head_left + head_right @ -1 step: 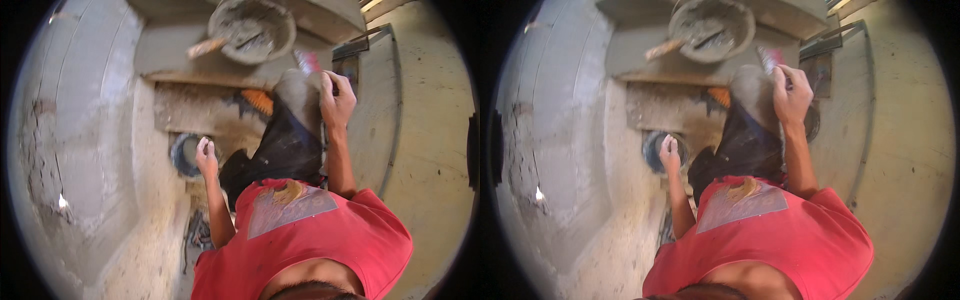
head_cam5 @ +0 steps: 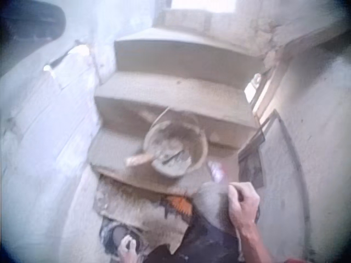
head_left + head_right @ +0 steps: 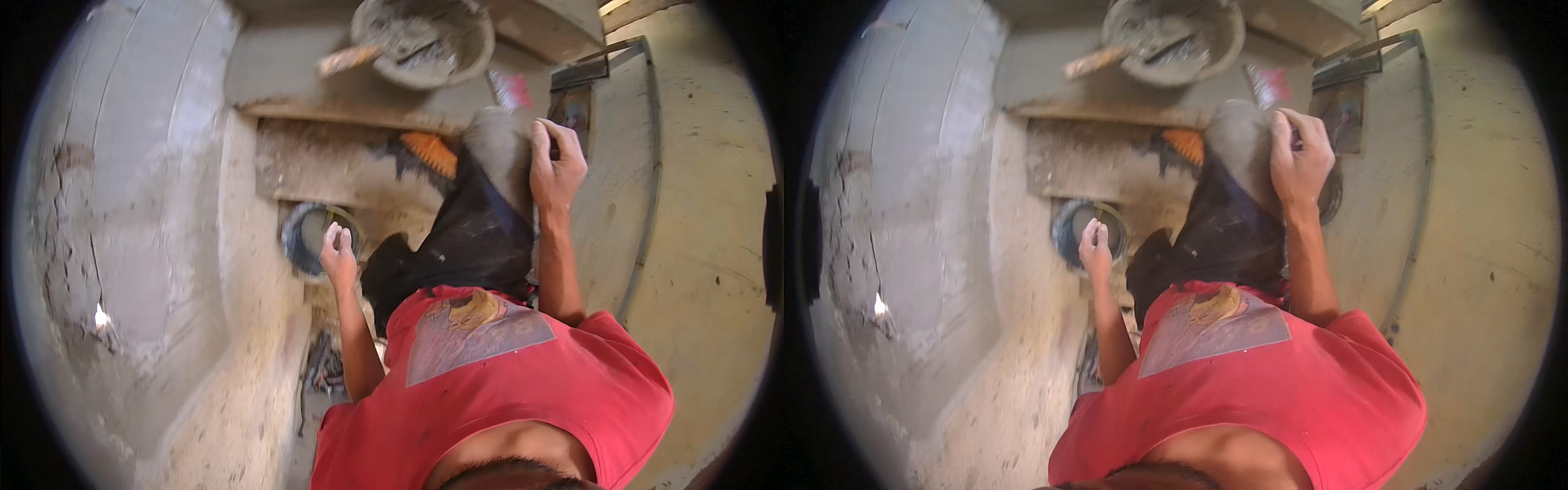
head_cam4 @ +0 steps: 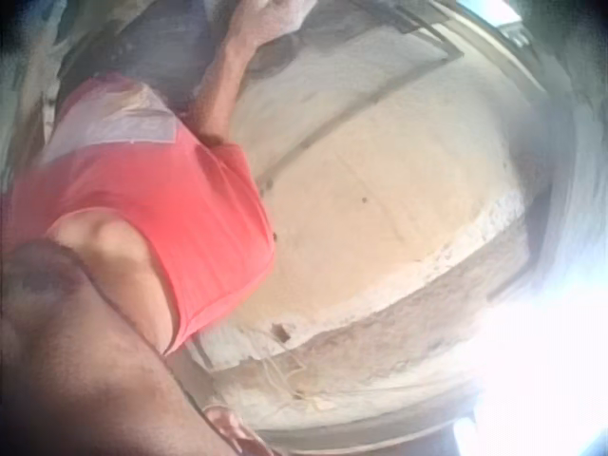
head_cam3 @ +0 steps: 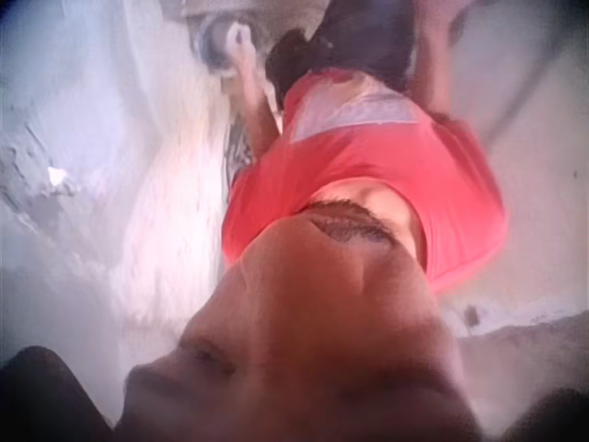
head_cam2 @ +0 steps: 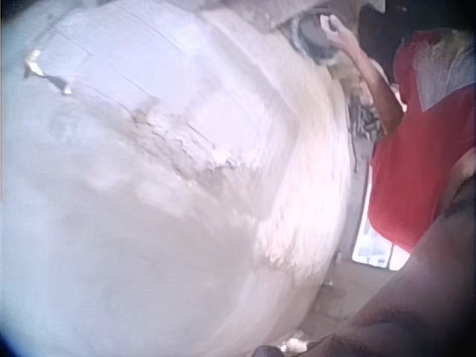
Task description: The person smooths wet plaster on a curved staircase using a cloth and trowel, then applies additional plaster to the riser and edge, smoothing it with a trowel and finishing with a brush.
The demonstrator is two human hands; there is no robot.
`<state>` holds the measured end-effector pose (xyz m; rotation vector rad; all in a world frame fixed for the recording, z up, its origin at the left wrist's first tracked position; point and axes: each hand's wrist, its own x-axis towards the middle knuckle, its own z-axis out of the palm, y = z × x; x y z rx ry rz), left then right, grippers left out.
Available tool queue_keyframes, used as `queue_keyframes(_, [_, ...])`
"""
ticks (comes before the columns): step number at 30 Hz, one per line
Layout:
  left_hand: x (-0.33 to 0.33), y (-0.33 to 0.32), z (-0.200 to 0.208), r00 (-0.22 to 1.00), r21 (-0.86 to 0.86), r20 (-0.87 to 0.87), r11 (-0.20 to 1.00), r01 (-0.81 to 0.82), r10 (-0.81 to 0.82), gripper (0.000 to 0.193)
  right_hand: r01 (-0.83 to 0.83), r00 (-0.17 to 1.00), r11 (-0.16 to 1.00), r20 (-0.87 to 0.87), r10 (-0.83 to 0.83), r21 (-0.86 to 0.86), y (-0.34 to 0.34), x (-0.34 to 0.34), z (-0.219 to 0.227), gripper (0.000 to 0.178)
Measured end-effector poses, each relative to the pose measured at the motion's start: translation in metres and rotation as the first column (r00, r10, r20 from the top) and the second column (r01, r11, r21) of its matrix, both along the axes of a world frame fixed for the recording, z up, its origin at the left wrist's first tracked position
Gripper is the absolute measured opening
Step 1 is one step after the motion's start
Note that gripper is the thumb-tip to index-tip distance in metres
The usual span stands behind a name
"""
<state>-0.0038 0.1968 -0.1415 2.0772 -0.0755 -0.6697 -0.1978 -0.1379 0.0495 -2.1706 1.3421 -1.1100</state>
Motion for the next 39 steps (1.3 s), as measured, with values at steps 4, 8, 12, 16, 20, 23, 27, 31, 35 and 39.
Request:
queue_keyframes(4, [-0.004, 0.116, -0.021, 0.996, 0.121, -0.023, 0.988, 0.093, -0.09, 0.048, 0.133, 0.989, 0.991, -0.063, -0.134, -0.023, 0.064, -0.02, 0.006, 0.018])
queue_keyframes(8, [0.007, 0.179, -0.029, 0.974, 0.157, -0.059, 0.962, 0.225, -0.219, 0.051, 0.16, 0.977, 0.983, -0.132, -0.17, -0.084, 0.119, -0.046, 0.02, 0.017])
queue_keyframes(12, [0.027, 0.206, -0.034, 0.903, 0.205, -0.043, 0.881, 0.426, -0.427, 0.055, 0.313, 0.929, 0.945, -0.18, -0.325, -0.09, 0.194, -0.092, 0.022, 0.016])
queue_keyframes(16, [0.04, 0.196, -0.043, 0.876, 0.07, 0.021, 0.874, 0.48, -0.482, 0.053, 0.396, 0.901, 0.916, -0.214, -0.376, 0.057, 0.226, -0.114, 0.009, 0.015])
queue_keyframes(20, [0.032, 0.155, -0.04, 0.866, 0.095, -0.055, 0.861, 0.499, -0.496, 0.051, 0.415, 0.881, 0.899, -0.309, -0.359, 0.139, 0.239, -0.119, -0.01, 0.014])
queue_keyframes(23, [0.017, 0.113, -0.021, 0.839, 0.079, -0.071, 0.836, 0.544, -0.539, 0.05, 0.32, 0.928, 0.931, -0.256, -0.27, 0.176, 0.248, -0.121, -0.026, 0.015])
queue_keyframes(27, [0.0, 0.037, 0.004, 0.795, -0.002, -0.023, 0.795, 0.606, -0.606, 0.052, 0.305, 0.946, 0.889, -0.217, -0.241, 0.342, 0.228, -0.107, -0.047, 0.019])
queue_keyframes(31, [-0.01, -0.045, 0.012, 0.769, -0.061, 0.039, 0.766, 0.64, -0.639, 0.055, 0.171, 0.983, 0.766, -0.155, -0.094, 0.62, 0.161, -0.045, -0.043, 0.028])
queue_keyframes(35, [-0.01, -0.111, 0.028, 0.749, -0.011, 0.109, 0.752, 0.659, -0.654, 0.051, -0.286, 0.956, 0.707, 0.15, 0.25, 0.647, 0.078, 0.072, -0.013, 0.052])
queue_keyframes(39, [0.001, -0.161, 0.068, 0.759, 0.143, 0.024, 0.754, 0.641, -0.65, 0.043, -0.491, 0.87, 0.455, 0.383, 0.311, 0.743, 0.021, 0.195, 0.007, 0.074])
